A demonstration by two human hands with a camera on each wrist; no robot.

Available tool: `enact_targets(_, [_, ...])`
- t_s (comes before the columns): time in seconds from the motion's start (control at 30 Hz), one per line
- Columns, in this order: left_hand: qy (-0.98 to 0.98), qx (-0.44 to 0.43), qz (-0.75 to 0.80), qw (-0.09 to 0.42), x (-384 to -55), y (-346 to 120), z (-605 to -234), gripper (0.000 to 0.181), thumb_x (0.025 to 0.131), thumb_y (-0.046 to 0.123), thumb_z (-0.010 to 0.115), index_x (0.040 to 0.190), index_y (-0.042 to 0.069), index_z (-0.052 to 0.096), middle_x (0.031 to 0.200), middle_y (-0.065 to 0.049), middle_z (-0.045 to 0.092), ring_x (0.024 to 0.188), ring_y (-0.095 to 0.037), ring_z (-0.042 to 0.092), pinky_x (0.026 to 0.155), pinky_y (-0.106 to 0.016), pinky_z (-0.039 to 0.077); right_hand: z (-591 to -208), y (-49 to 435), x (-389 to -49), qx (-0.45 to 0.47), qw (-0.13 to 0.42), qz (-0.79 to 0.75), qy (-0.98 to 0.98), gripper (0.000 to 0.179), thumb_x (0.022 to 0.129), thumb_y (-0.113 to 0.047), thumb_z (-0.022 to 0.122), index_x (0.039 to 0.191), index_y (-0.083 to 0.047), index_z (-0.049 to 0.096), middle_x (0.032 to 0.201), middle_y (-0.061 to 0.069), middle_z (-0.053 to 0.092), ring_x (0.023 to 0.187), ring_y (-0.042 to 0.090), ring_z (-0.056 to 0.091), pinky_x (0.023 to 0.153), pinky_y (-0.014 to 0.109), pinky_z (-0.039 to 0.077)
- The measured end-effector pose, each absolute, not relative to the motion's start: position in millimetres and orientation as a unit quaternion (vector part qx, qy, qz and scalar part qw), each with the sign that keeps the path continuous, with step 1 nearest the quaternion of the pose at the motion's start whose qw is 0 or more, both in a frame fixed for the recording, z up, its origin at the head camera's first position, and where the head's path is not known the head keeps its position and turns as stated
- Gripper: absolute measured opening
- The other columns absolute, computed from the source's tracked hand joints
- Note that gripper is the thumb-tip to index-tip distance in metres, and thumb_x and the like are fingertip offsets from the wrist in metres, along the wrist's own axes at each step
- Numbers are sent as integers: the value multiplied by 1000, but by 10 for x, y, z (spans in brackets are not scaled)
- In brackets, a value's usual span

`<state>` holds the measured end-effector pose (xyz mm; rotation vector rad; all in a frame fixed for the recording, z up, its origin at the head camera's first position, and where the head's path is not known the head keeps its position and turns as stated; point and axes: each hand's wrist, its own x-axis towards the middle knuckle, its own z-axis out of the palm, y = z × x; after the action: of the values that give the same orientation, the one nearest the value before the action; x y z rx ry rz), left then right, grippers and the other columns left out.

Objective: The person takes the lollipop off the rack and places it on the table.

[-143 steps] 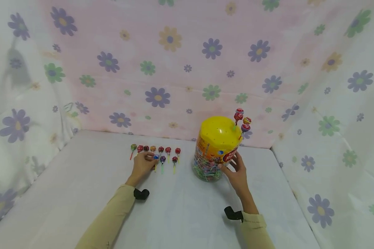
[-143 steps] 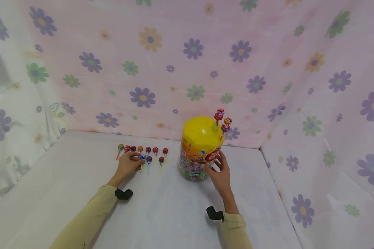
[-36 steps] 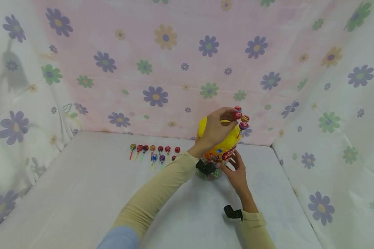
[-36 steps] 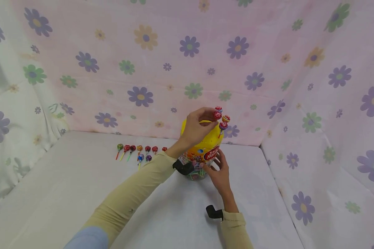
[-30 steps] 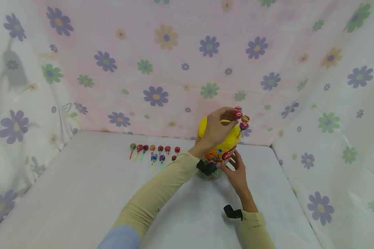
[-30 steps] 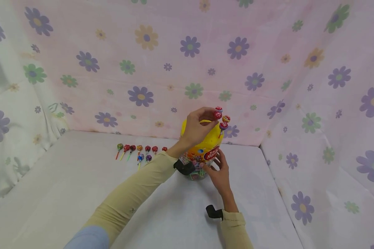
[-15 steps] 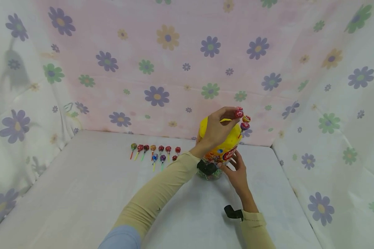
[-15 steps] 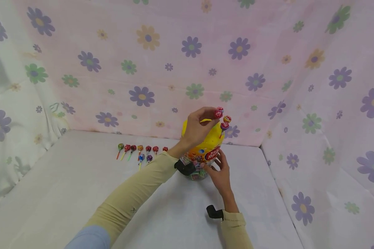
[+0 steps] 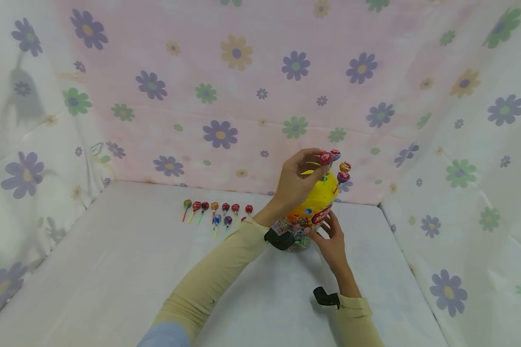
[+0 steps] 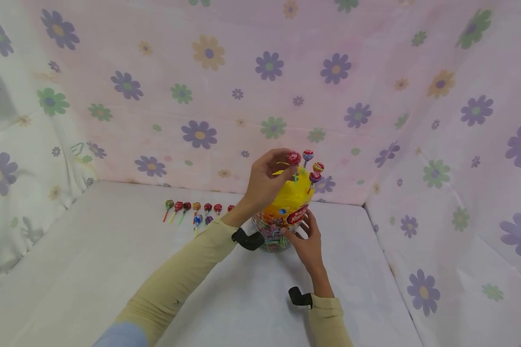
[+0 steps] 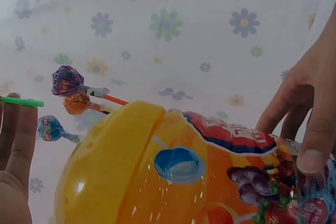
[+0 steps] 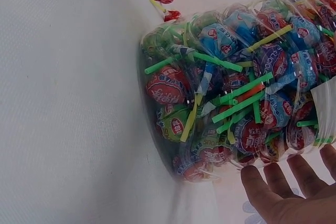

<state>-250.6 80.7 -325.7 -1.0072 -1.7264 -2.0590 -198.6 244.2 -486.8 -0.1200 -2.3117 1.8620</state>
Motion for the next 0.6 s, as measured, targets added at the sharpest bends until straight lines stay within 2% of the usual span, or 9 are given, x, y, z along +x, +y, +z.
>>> enact_targets(0.27, [-614, -338, -705, 112, -2469, 536, -3487, 34, 97, 0, 66, 130, -2, 58, 115, -22, 68, 94, -32, 72, 82, -35, 63, -4880, 2452, -1967, -41, 84, 621, -778, 88, 91, -30, 79, 161, -24, 27, 160, 11, 37, 143, 36, 41, 113, 56, 43])
enact_targets(0.4, [-618, -322, -710, 98, -2456, 364, -3632, 35, 96, 0, 67, 130, -3, 58, 116, -24, 68, 96, -37, 72, 81, -35, 63, -4886, 2452, -1972, -42, 85, 620, -779, 88, 91, -29, 79, 161, -24, 27, 160, 11, 37, 143, 36, 41, 113, 56, 43])
enact_targets(0.6, [-641, -286, -705, 101, -2470, 99, -3907, 34, 96, 0, 68, 129, -4, 60, 113, -24, 68, 96, -36, 72, 83, -35, 63, -4878, 2445, -1970, -42, 83, 621, -779, 89, 90, -29, 80, 161, -24, 27, 161, 10, 36, 143, 36, 40, 113, 56, 42])
